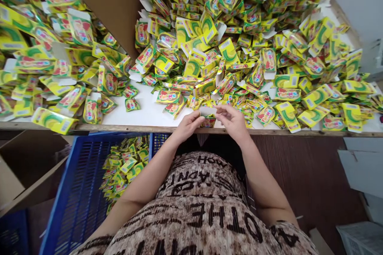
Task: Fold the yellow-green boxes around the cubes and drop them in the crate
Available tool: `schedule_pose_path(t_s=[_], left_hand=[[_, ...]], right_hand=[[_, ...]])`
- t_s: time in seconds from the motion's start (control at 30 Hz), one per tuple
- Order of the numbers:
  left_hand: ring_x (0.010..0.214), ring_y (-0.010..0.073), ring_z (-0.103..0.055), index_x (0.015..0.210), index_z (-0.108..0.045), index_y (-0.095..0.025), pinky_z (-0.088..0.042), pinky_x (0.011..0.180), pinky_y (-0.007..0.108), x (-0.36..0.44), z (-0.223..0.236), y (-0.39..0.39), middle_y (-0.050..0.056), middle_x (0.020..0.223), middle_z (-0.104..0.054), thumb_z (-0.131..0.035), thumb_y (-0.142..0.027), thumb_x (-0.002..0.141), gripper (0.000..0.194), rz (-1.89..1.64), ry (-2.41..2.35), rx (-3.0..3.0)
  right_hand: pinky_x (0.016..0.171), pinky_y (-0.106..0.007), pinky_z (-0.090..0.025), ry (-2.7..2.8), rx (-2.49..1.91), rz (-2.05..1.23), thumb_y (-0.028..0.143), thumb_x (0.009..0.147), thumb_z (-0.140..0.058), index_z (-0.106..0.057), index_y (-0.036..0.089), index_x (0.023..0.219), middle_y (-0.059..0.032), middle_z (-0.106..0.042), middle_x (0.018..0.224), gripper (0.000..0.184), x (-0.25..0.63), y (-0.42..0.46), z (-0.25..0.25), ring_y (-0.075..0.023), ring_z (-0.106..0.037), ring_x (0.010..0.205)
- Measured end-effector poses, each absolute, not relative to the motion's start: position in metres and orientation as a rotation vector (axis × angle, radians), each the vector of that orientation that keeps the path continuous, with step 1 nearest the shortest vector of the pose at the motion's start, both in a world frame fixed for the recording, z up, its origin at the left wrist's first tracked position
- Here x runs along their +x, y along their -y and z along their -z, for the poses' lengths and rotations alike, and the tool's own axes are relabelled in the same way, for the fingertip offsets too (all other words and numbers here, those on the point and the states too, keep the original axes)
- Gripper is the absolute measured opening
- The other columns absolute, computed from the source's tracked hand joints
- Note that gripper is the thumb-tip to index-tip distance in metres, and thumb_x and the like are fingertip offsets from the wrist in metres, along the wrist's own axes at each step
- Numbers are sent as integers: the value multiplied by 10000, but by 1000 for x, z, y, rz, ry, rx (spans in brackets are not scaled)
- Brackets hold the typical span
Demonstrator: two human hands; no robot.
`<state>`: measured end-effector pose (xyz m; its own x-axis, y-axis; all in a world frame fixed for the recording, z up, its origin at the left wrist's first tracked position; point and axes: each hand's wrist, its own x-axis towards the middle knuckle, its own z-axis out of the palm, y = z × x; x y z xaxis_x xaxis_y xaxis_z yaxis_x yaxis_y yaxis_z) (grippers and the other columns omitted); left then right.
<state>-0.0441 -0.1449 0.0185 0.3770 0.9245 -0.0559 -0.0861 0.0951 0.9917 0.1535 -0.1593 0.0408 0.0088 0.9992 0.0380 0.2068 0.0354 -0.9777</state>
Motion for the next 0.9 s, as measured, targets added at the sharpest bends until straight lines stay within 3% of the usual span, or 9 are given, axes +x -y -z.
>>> schedule_pose_path(t_s=[0.07, 0.13, 0.23, 0.33, 0.43, 0.57, 0.73, 0.9], left_hand=[[1254, 264, -590, 1058, -763, -222, -395, 1133, 385, -49, -23, 146, 72, 1136, -747, -644, -536, 861, 388, -893, -872, 1198], [1301, 265, -568, 1077, -769, -220, -373, 1155, 390, -52, -27, 144, 82, 1176, -742, -669, -482, 853, 359, -847, -829, 1080], [1184, 267, -646, 1060, -780, -211, -442, 1082, 387, -46, -29, 137, 77, 1130, -763, -791, -282, 699, 368, -778, -809, 869], [1051, 232, -693, 971, -793, -201, -493, 1001, 353, -34, -28, 132, 59, 1052, -779, -792, -193, 632, 339, -868, -864, 775], [1064, 201, -689, 989, -789, -223, -490, 1018, 335, -26, -22, 134, 40, 1080, -776, -793, -242, 709, 281, -1106, -912, 813], [1100, 213, -684, 1034, -786, -227, -493, 1035, 366, -24, -11, 139, 51, 1088, -777, -778, -345, 787, 274, -1327, -1041, 967], [1009, 192, -707, 1100, -754, -219, -552, 911, 327, -24, -1, 132, 62, 1073, -768, -750, -399, 822, 331, -1351, -1063, 1065], [822, 144, -705, 888, -768, -200, -566, 791, 274, -33, -1, 124, 30, 872, -765, -797, -338, 786, 174, -1339, -1022, 1303]], right_hand=[[497, -264, -441, 1170, -1321, -1313, 435, 759, -757, -718, 213, 933, 6, -640, 697, 285, 147, 163, -32, -138, -564, 575], [468, -228, -380, 1097, -1280, -1476, 384, 717, -773, -700, 204, 895, 35, -603, 649, 263, 139, 163, -30, -104, -503, 527], [453, -213, -323, 1038, -1285, -1547, 295, 688, -732, -682, 203, 805, 49, -584, 644, 157, 129, 156, -32, -77, -423, 494], [552, -244, -428, 1062, -1327, -1292, 289, 723, -676, -706, 205, 729, 10, -643, 733, 90, 120, 149, -33, -113, -523, 614], [668, -281, -501, 1181, -1308, -1052, 366, 792, -676, -784, 239, 888, -29, -697, 921, 193, 118, 146, -31, -149, -585, 768], [538, -265, -503, 1140, -1248, -1147, 491, 803, -701, -802, 236, 930, -42, -691, 892, 302, 119, 143, -25, -139, -583, 691], [471, -250, -507, 1105, -1266, -1135, 442, 737, -775, -795, 201, 938, -32, -677, 834, 315, 116, 138, -17, -103, -561, 564], [469, -261, -532, 1162, -1280, -1037, 456, 765, -768, -802, 218, 889, -41, -675, 861, 270, 118, 141, -13, -102, -575, 549]])
